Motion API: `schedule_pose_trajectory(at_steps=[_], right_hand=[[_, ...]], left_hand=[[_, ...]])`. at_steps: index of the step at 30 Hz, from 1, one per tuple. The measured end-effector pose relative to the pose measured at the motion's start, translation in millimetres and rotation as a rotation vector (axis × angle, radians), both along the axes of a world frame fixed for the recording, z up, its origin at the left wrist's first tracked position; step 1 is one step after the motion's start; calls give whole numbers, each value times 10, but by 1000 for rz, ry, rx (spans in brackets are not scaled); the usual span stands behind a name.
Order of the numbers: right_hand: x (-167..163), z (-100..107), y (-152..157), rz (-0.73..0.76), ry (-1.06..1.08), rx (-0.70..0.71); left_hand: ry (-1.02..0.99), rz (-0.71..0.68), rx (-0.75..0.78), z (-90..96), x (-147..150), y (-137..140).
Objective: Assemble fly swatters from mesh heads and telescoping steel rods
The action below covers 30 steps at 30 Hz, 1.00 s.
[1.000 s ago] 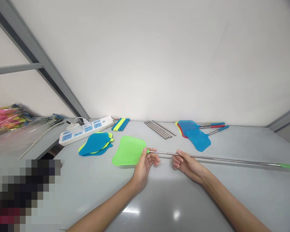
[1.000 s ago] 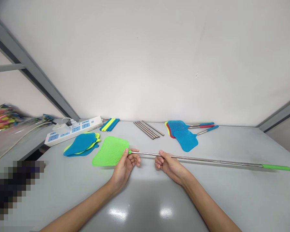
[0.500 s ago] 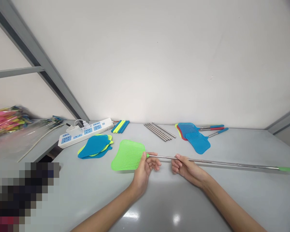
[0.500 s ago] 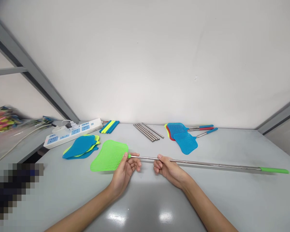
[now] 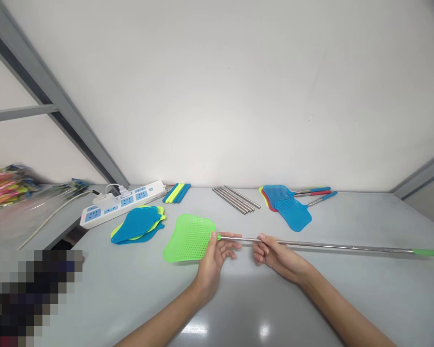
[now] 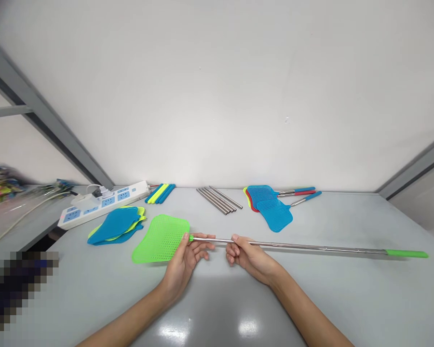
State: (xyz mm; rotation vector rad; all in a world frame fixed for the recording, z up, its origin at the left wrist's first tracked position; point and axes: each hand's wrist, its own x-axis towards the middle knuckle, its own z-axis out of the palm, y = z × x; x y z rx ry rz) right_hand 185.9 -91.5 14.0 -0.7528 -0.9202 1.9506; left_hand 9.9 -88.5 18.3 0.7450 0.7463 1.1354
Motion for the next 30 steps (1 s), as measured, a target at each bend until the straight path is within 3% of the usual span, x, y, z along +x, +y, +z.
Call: schedule_pose_trajectory(at_steps=[11, 30], right_hand=[[-4, -8, -2, 14, -29, 21], [-25, -5, -10, 23, -12, 29]], left_hand=[[-54, -102, -62, 3, -6, -20], [-44, -109, -62, 13, 27, -34]])
